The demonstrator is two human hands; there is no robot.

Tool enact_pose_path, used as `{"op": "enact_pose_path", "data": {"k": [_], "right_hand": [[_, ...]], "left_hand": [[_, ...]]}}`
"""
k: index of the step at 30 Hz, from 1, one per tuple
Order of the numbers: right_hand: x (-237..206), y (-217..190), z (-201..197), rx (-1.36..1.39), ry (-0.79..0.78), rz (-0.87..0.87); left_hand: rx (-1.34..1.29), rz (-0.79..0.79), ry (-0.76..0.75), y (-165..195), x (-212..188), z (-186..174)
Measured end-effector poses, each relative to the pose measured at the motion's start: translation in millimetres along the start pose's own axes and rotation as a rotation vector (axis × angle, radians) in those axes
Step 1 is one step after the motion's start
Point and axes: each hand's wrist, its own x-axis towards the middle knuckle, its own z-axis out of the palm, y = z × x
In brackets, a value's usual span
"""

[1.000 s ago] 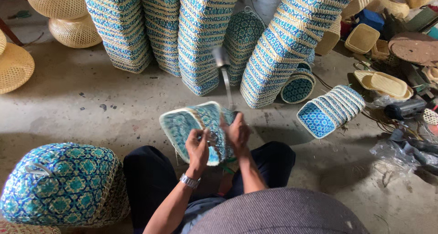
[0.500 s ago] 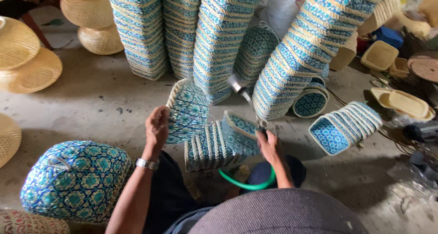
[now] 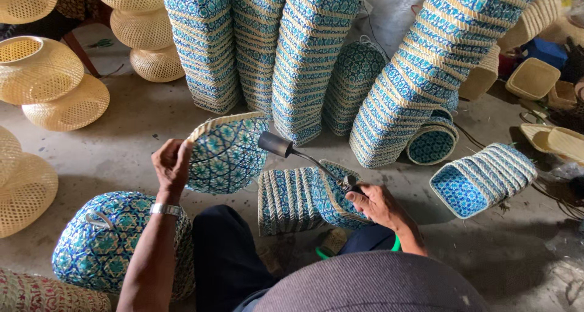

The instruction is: The person uses a handheld torch to apply flame to the rope edges of woven baskets. They rotate each basket to sear the edges and then place it on a stack. The process is repeated for multiple baskets.

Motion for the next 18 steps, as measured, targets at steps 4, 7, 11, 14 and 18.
{"op": "enact_pose_path", "data": {"k": [4,7,11,14,18], "right_hand": [[1,-5,-4,-0.131,0.076,0.004],[-1,-5,-12,-0.084,0.062,-0.037],[2,-1,-18,-0.084,0.098,-0.067],[-2,4,-22,0.013,0.045,-0.036],[-3,5,-21,0.025,0.048,0.016]], "left_hand": [[-0.156,-0.081,0.015,-13,1,-11],[-0.269,-0.106,0.042,-20,4,-16],[-0.207,-0.056,0.066,-29,4,-21],[-0.275,-0.089,0.104,-42,3,-21],[-0.231,-0.128,0.122,-63,1,-20]]}}
